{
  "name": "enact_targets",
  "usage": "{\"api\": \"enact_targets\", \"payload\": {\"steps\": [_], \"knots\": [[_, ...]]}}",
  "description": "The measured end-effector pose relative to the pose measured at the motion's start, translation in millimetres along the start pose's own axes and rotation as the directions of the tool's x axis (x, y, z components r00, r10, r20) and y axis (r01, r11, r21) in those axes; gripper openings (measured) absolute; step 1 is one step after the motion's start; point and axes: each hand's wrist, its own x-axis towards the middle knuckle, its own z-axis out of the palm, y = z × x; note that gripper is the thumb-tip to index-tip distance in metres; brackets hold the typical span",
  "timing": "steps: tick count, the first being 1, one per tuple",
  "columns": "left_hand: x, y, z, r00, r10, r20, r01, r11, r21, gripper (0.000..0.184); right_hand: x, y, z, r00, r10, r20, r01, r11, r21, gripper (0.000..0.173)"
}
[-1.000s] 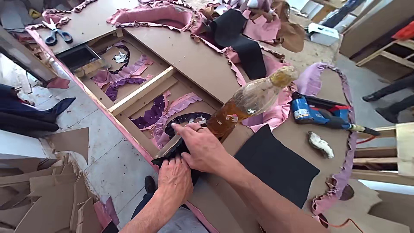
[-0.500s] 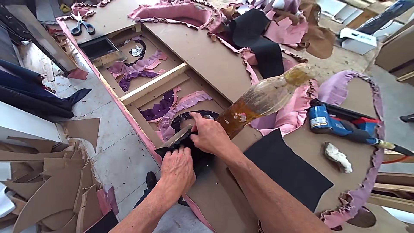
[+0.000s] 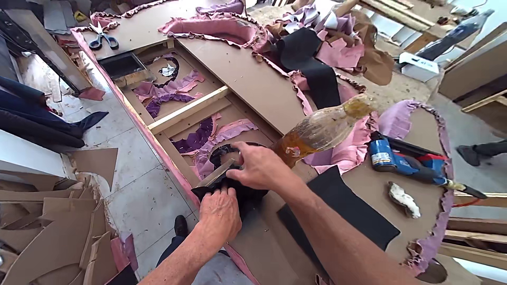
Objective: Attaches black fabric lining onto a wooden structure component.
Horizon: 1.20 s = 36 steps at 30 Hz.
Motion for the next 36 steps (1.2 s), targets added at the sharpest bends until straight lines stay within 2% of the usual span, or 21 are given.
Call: {"api": "enact_targets", "payload": {"steps": [2,4,9,11,14,15,18,20,24,26,28,31,34,36], "knots": [[-0.3,-0.4,0.7,1.0,0.006,0.01,-0.007,1.0,0.012,0.045,2.1,-7.4,13.5,0.992,0.091,0.083,-0.085,0.994,-0.075,0.067],[0.0,0.7,-0.1,1.0,0.006,0.015,-0.006,1.0,0.018,0.045,5.9,-9.9,19.8,0.988,0.129,0.08,-0.12,0.987,-0.103,0.059],[2.9,2.8,-3.2,1.0,0.006,0.031,-0.006,1.0,-0.006,0.047,7.6,-5.5,23.4,0.994,-0.1,-0.054,0.092,0.988,-0.126,0.059],[4.2,1.2,-4.3,1.0,0.006,0.029,-0.005,1.0,-0.027,0.049,5.5,-0.1,24.5,0.994,-0.088,-0.064,0.081,0.991,-0.105,0.055],[2.3,-2.2,-5.3,1.0,0.008,0.017,-0.007,0.998,-0.055,0.045,6.8,10.0,23.9,0.999,0.04,-0.031,-0.043,0.995,-0.092,0.048],[1.5,-3.8,-3.6,1.0,0.017,0.009,-0.016,0.998,-0.057,0.044,7.0,10.7,22.8,0.999,0.034,-0.037,-0.037,0.996,-0.084,0.049],[0.9,-7.2,1.4,0.999,0.049,-0.012,-0.049,0.998,-0.04,0.043,9.3,10.9,21.5,0.992,-0.13,-0.01,0.13,0.992,0.006,0.063],[1.6,-6.1,1.2,0.999,0.046,-0.019,-0.047,0.998,-0.03,0.042,9.9,10.5,25.5,0.988,-0.153,0.001,0.153,0.988,0.011,0.059],[6.2,1.3,-3.8,1.0,0.007,0.005,-0.007,1.0,-0.008,0.044,7.4,8.8,24.9,0.998,0.056,0.033,-0.056,0.998,-0.004,0.046],[8.4,4.5,-6.4,0.999,-0.017,0.03,0.017,1.0,-0.003,0.048,8.9,3.9,23.4,0.991,0.123,0.047,-0.123,0.992,-0.006,0.047],[8.0,6.2,-7.8,0.999,-0.018,0.035,0.018,1.0,0.0,0.053,10.2,0.6,24.1,0.998,0.065,0.018,-0.064,0.998,-0.016,0.052],[4.6,1.6,-2.4,1.0,0.017,-0.01,-0.017,1.0,-0.004,0.05,12.0,1.4,24.3,0.99,-0.141,0.004,0.141,0.989,-0.049,0.059],[4.1,-0.3,2.6,1.0,0.018,-0.024,-0.018,1.0,0.006,0.045,14.3,3.7,24.2,0.984,-0.173,-0.039,0.168,0.98,-0.11,0.048],[6.2,3.9,0.8,1.0,0.001,-0.013,-0.001,1.0,0.008,0.047,14.0,5.3,13.9,0.979,-0.149,-0.141,0.138,0.987,-0.085,0.039]]}}
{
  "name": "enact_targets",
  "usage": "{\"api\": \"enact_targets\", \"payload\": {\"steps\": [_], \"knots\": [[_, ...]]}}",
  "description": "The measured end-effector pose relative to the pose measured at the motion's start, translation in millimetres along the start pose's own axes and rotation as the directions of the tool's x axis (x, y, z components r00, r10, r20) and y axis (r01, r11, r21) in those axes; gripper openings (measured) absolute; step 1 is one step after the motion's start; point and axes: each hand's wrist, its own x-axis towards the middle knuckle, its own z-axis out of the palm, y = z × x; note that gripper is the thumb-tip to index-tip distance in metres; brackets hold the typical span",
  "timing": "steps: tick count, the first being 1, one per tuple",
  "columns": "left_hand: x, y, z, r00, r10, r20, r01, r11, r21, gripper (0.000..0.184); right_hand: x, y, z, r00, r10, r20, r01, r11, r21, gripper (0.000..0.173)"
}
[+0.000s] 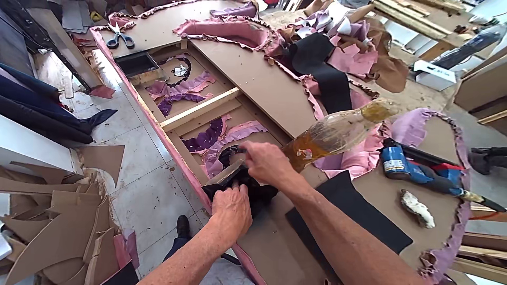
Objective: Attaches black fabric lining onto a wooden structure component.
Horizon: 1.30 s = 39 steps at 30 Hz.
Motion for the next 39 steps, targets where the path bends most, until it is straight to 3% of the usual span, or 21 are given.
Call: {"api": "enact_targets", "payload": {"steps": [2,4,10,17,21,25,31,34,39], "knots": [[3.6,4.2,-2.3,1.0,-0.012,-0.005,0.012,1.0,-0.001,0.05,3.9,5.5,-19.7,0.993,0.0,-0.12,0.007,0.998,0.06,0.037],[4.7,6.8,-3.3,1.0,-0.01,-0.016,0.01,1.0,0.005,0.05,4.1,5.6,-36.2,0.992,0.002,-0.124,0.013,0.993,0.114,0.041],[0.6,0.8,2.3,0.999,0.02,-0.041,-0.019,1.0,0.014,0.041,-1.2,-4.4,-9.8,0.956,0.135,0.259,-0.132,0.991,-0.03,0.057],[6.9,-4.4,-1.9,0.998,0.067,-0.016,-0.066,0.995,0.081,0.043,2.7,-11.3,-2.5,0.926,0.227,0.303,-0.207,0.974,-0.096,0.043],[2.2,-5.6,6.1,0.997,0.063,-0.035,-0.061,0.997,0.048,0.036,8.6,-10.5,-4.1,0.961,0.104,0.256,-0.088,0.993,-0.073,0.053],[1.7,-6.8,10.9,0.996,0.049,-0.068,-0.052,0.997,-0.052,0.036,6.7,-5.9,4.2,0.978,-0.019,0.206,0.034,0.997,-0.072,0.046],[7.0,-8.4,2.0,0.999,0.054,-0.001,-0.054,0.997,-0.053,0.041,-10.9,-0.3,16.5,0.998,0.067,0.003,-0.067,0.997,0.035,0.04],[8.2,-5.6,-2.4,0.999,0.041,0.015,-0.041,0.998,-0.04,0.044,-10.5,0.5,18.3,0.99,0.143,0.012,-0.143,0.989,0.036,0.037],[4.9,-10.5,4.6,0.995,0.079,-0.056,-0.082,0.995,-0.061,0.039,-5.6,-4.3,9.8,0.983,-0.138,0.122,0.145,0.988,-0.053,0.048]]}}
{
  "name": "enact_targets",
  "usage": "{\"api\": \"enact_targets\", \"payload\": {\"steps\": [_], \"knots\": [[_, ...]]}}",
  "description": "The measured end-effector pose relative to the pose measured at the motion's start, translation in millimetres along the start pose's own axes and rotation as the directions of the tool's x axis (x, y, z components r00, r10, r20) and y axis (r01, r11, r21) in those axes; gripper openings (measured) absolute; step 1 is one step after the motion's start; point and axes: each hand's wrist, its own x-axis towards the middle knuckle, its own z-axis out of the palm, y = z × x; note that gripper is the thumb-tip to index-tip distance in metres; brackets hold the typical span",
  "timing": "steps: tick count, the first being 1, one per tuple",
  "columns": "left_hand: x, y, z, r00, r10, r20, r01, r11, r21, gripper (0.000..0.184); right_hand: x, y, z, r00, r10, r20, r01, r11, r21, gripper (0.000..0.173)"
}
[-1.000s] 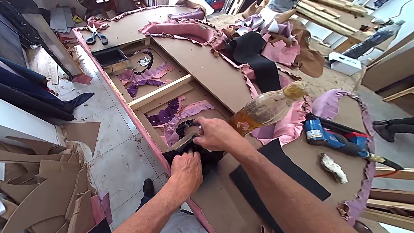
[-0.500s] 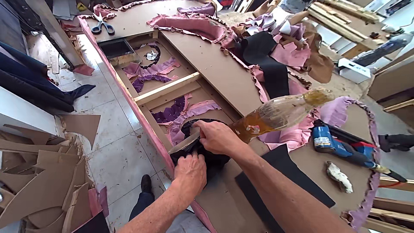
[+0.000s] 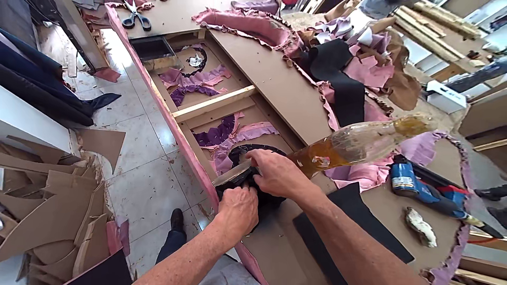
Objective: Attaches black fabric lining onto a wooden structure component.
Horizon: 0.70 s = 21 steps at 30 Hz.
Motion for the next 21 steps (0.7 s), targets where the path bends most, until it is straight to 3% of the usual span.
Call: {"api": "enact_targets", "payload": {"steps": [6,9,12,16,21], "knots": [[-1.1,-3.5,4.4,1.0,0.004,0.015,-0.004,1.0,0.013,0.042,1.3,2.9,19.2,0.985,-0.133,-0.114,0.129,0.991,-0.04,0.038],[-2.7,-2.6,3.1,0.999,0.004,0.038,-0.005,0.999,0.038,0.042,-6.3,6.7,26.9,0.945,-0.224,-0.237,0.207,0.974,-0.097,0.031],[-2.4,-3.1,-3.4,0.999,0.0,0.053,-0.001,1.0,0.027,0.043,-4.2,16.5,26.2,0.917,-0.305,-0.258,0.288,0.952,-0.104,0.026],[-6.3,-5.6,0.1,0.998,0.001,-0.062,-0.005,0.998,-0.066,0.034,0.0,8.1,7.6,0.998,-0.052,-0.03,0.051,0.998,-0.033,0.033],[-5.5,-3.6,7.7,0.999,-0.002,-0.042,0.001,1.0,-0.019,0.039,7.0,-3.4,-9.4,0.967,0.202,0.153,-0.205,0.979,0.008,0.032]]}}
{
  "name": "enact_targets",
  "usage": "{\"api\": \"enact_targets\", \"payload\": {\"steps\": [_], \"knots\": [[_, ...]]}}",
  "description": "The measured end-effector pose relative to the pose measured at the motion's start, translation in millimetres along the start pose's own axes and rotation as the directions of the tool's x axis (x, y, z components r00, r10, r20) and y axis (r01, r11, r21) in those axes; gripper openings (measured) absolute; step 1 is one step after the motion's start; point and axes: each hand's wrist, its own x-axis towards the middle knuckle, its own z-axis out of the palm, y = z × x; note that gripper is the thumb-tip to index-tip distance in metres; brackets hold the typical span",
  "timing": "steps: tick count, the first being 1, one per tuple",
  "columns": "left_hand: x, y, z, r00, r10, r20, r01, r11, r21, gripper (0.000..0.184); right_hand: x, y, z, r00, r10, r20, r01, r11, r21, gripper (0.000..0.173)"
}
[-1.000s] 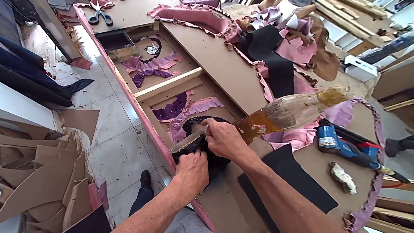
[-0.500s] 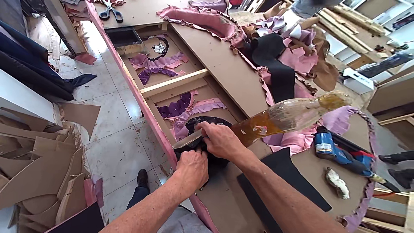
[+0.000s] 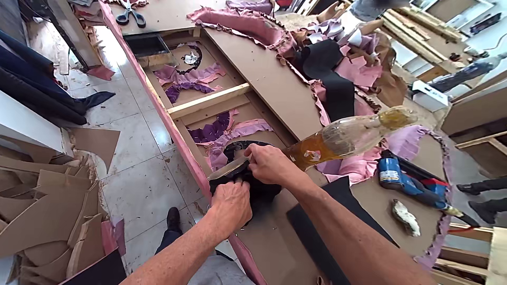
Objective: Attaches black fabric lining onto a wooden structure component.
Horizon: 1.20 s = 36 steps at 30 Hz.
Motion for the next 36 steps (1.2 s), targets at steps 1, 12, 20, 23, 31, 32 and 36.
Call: {"api": "enact_targets", "payload": {"steps": [1,12,20,23,31,32,36], "knots": [[1.2,1.4,-3.7,1.0,-0.005,0.021,0.005,1.0,0.012,0.04,1.0,-1.6,-3.2,1.0,0.021,0.0,-0.021,1.0,0.013,0.031],[-2.1,9.7,-25.0,0.996,-0.025,0.081,0.012,0.987,0.158,0.036,-6.0,12.5,-20.2,0.961,-0.115,-0.251,0.155,0.977,0.146,0.031],[-39.9,-4.9,10.1,0.986,0.104,-0.13,-0.087,0.988,0.127,0.026,-39.2,25.7,13.3,0.8,-0.474,-0.368,0.466,0.877,-0.117,0.033],[-38.1,-0.4,14.2,0.988,0.099,-0.122,-0.085,0.99,0.116,0.028,-22.2,30.3,28.2,0.754,-0.517,-0.404,0.526,0.845,-0.099,0.04],[-39.8,-7.1,12.3,0.987,0.089,-0.13,-0.088,0.996,0.016,0.027,-7.8,52.6,39.2,0.908,-0.113,-0.404,0.283,0.877,0.389,0.042],[-38.6,-7.1,8.3,0.989,0.078,-0.125,-0.081,0.997,-0.016,0.026,-9.1,50.8,35.1,0.911,-0.098,-0.4,0.266,0.881,0.39,0.044],[-23.5,-11.4,-6.6,0.95,0.098,-0.298,-0.135,0.985,-0.104,0.025,-43.4,34.2,14.1,0.846,-0.019,-0.532,0.228,0.917,0.329,0.046]]}}
